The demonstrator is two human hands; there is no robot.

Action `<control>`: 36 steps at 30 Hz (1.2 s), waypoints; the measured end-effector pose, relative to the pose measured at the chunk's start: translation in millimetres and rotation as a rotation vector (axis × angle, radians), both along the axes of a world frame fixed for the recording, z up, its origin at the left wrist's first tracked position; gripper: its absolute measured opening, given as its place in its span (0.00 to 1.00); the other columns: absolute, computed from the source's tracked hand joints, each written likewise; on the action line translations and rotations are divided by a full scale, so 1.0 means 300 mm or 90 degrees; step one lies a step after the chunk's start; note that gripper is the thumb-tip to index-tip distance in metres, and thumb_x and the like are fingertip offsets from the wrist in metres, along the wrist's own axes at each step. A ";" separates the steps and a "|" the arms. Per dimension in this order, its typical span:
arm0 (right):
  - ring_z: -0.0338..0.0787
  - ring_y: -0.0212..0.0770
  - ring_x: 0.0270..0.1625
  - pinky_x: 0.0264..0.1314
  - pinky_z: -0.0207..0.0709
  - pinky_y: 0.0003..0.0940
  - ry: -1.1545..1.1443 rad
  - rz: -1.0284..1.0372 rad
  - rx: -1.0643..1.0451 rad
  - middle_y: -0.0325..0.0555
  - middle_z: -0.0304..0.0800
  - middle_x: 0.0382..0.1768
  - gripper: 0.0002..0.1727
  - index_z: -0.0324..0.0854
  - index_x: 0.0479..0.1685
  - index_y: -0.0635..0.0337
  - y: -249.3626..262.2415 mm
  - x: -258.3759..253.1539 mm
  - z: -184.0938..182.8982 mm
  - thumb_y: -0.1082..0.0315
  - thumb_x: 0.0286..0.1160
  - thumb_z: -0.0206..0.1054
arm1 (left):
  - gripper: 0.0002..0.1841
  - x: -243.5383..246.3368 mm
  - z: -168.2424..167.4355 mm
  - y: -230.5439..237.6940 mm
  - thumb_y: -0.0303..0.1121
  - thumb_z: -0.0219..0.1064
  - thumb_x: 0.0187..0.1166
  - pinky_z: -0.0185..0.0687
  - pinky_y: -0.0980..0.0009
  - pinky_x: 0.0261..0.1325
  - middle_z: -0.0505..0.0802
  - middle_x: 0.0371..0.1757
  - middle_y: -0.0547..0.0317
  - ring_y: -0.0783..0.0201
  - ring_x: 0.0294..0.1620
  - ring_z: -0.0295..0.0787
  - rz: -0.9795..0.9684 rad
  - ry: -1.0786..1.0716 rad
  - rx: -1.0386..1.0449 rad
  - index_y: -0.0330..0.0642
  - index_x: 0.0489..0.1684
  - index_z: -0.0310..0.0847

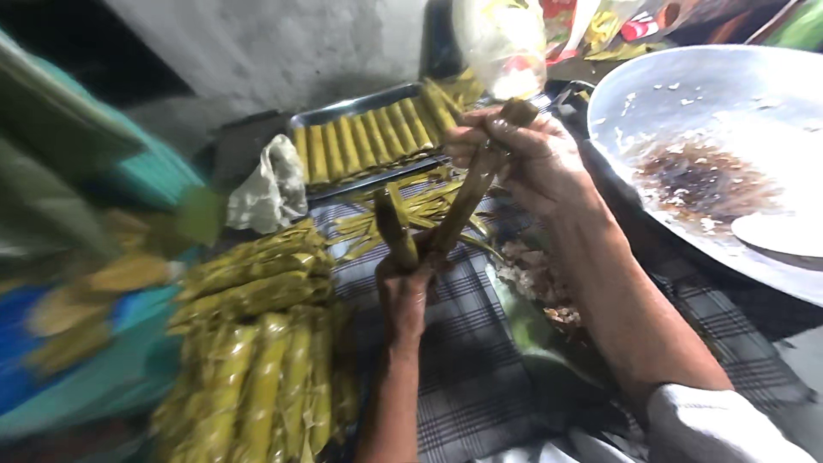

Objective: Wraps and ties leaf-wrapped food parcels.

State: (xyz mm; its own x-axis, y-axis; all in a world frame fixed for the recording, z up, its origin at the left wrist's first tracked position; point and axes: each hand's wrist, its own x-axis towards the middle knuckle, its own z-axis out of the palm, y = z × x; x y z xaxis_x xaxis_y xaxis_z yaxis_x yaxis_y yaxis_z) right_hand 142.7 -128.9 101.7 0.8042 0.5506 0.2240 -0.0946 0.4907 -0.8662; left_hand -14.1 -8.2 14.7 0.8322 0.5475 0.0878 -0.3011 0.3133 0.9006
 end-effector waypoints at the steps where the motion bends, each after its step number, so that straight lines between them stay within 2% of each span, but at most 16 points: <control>1: 0.98 0.47 0.50 0.59 0.91 0.42 -0.004 0.005 0.008 0.56 0.96 0.48 0.21 0.82 0.56 0.69 0.000 0.010 0.008 0.68 0.95 0.43 | 0.08 -0.001 0.002 0.001 0.15 0.70 0.70 0.85 0.79 0.25 0.96 0.30 0.51 0.69 0.23 0.90 -0.016 -0.004 -0.027 0.31 0.43 0.90; 4: 0.92 0.49 0.63 0.72 0.83 0.45 0.018 0.059 0.061 0.56 0.92 0.60 0.38 0.74 0.72 0.66 -0.014 0.042 -0.010 0.45 0.96 0.27 | 0.08 -0.002 -0.003 -0.001 0.15 0.67 0.69 0.86 0.78 0.26 0.95 0.29 0.50 0.68 0.23 0.91 -0.024 -0.009 -0.094 0.31 0.40 0.90; 6: 0.91 0.48 0.65 0.72 0.82 0.44 0.018 0.058 0.055 0.54 0.91 0.63 0.41 0.71 0.76 0.62 -0.032 0.021 -0.038 0.39 0.93 0.27 | 0.08 -0.001 -0.006 0.001 0.15 0.67 0.69 0.86 0.77 0.25 0.95 0.29 0.49 0.68 0.23 0.90 -0.017 -0.007 -0.112 0.31 0.39 0.89; 8: 0.93 0.43 0.58 0.63 0.87 0.37 0.020 0.031 0.002 0.50 0.93 0.59 0.29 0.76 0.69 0.58 -0.046 -0.045 -0.080 0.45 0.94 0.41 | 0.07 0.000 -0.005 0.003 0.15 0.67 0.69 0.86 0.77 0.25 0.95 0.30 0.47 0.66 0.24 0.92 -0.008 -0.001 -0.117 0.30 0.40 0.88; 10: 0.95 0.41 0.52 0.57 0.89 0.36 0.024 0.006 -0.039 0.51 0.94 0.55 0.19 0.82 0.59 0.60 -0.042 -0.088 -0.116 0.56 0.92 0.52 | 0.08 0.001 -0.004 0.004 0.15 0.67 0.69 0.86 0.78 0.25 0.96 0.30 0.48 0.67 0.23 0.91 0.011 0.010 -0.094 0.31 0.40 0.89; 12: 0.96 0.42 0.51 0.55 0.91 0.36 0.015 -0.022 -0.053 0.54 0.95 0.54 0.18 0.85 0.56 0.65 -0.032 -0.087 -0.120 0.64 0.91 0.51 | 0.09 -0.001 -0.007 -0.001 0.14 0.67 0.68 0.86 0.79 0.25 0.95 0.30 0.52 0.69 0.23 0.90 0.024 0.024 -0.040 0.33 0.42 0.89; 16: 0.98 0.44 0.47 0.47 0.93 0.36 0.074 -0.035 -0.063 0.53 0.96 0.50 0.20 0.83 0.57 0.65 -0.014 -0.060 -0.062 0.62 0.95 0.46 | 0.11 -0.012 -0.003 -0.006 0.16 0.70 0.68 0.86 0.79 0.27 0.95 0.31 0.58 0.72 0.24 0.89 0.025 0.038 -0.006 0.37 0.44 0.91; 19: 0.98 0.47 0.45 0.47 0.94 0.39 0.058 0.001 -0.090 0.54 0.96 0.47 0.16 0.81 0.54 0.65 -0.024 -0.057 -0.036 0.67 0.94 0.47 | 0.09 -0.022 0.002 -0.001 0.19 0.68 0.74 0.83 0.81 0.26 0.94 0.30 0.64 0.75 0.22 0.85 0.017 0.093 0.050 0.40 0.45 0.91; 23: 0.96 0.36 0.43 0.48 0.92 0.32 -0.211 0.082 -0.225 0.46 0.97 0.42 0.11 0.85 0.47 0.65 -0.025 -0.111 -0.023 0.73 0.87 0.55 | 0.12 -0.037 0.018 0.010 0.24 0.67 0.81 0.73 0.84 0.18 0.96 0.40 0.65 0.79 0.17 0.77 -0.034 0.114 0.081 0.42 0.57 0.91; 25: 0.93 0.25 0.44 0.50 0.88 0.23 -0.392 0.055 -0.304 0.38 0.95 0.42 0.08 0.89 0.45 0.63 -0.005 -0.161 -0.042 0.72 0.82 0.64 | 0.08 -0.039 0.030 -0.001 0.26 0.68 0.81 0.74 0.84 0.17 0.92 0.32 0.67 0.79 0.15 0.75 -0.027 0.121 0.031 0.45 0.52 0.89; 26: 0.90 0.24 0.50 0.56 0.85 0.22 -0.467 0.020 -0.355 0.38 0.93 0.47 0.08 0.91 0.46 0.61 0.008 -0.186 -0.055 0.70 0.80 0.66 | 0.06 -0.039 0.036 -0.007 0.25 0.68 0.81 0.77 0.83 0.18 0.90 0.29 0.68 0.79 0.16 0.77 -0.020 0.119 -0.008 0.47 0.47 0.87; 28: 0.84 0.33 0.66 0.71 0.76 0.31 -0.545 -0.031 -0.412 0.42 0.90 0.61 0.11 0.94 0.51 0.57 0.040 -0.222 -0.087 0.65 0.80 0.68 | 0.06 -0.040 0.043 -0.016 0.24 0.65 0.81 0.81 0.82 0.22 0.89 0.27 0.70 0.79 0.19 0.80 -0.002 0.091 -0.062 0.49 0.40 0.83; 29: 0.83 0.39 0.68 0.72 0.72 0.36 -0.571 -0.050 -0.408 0.45 0.90 0.62 0.12 0.95 0.51 0.57 0.055 -0.229 -0.103 0.64 0.80 0.68 | 0.07 -0.040 0.045 -0.018 0.24 0.65 0.81 0.82 0.82 0.24 0.89 0.27 0.70 0.78 0.20 0.82 0.003 0.069 -0.074 0.50 0.39 0.84; 31: 0.87 0.35 0.61 0.67 0.77 0.32 -0.569 -0.060 -0.390 0.44 0.93 0.54 0.10 0.94 0.47 0.59 0.067 -0.228 -0.111 0.67 0.79 0.67 | 0.05 -0.040 0.045 -0.013 0.26 0.67 0.81 0.79 0.82 0.20 0.88 0.24 0.69 0.78 0.17 0.80 -0.006 0.047 -0.052 0.49 0.37 0.84; 34: 0.85 0.14 0.38 0.44 0.79 0.15 -0.489 -0.052 -0.377 0.29 0.90 0.33 0.08 0.90 0.38 0.57 0.065 -0.211 -0.075 0.67 0.82 0.66 | 0.01 -0.040 0.045 0.001 0.29 0.68 0.81 0.76 0.81 0.17 0.87 0.23 0.64 0.76 0.15 0.77 -0.049 0.084 0.026 0.45 0.39 0.84; 36: 0.84 0.13 0.34 0.43 0.80 0.15 -0.427 -0.052 -0.386 0.25 0.89 0.30 0.09 0.90 0.37 0.55 0.056 -0.177 -0.042 0.66 0.83 0.66 | 0.04 -0.039 0.048 0.008 0.28 0.71 0.78 0.77 0.79 0.17 0.91 0.27 0.60 0.73 0.18 0.82 -0.083 0.153 0.106 0.42 0.44 0.85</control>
State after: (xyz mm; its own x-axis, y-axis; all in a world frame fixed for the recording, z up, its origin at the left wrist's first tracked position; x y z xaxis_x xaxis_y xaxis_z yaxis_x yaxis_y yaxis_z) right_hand 89.7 -112.2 89.1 0.6510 0.6740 0.3492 0.5371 -0.0840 -0.8393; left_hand -25.9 -5.8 29.1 0.9024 0.4290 -0.0395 -0.0411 0.1772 0.9833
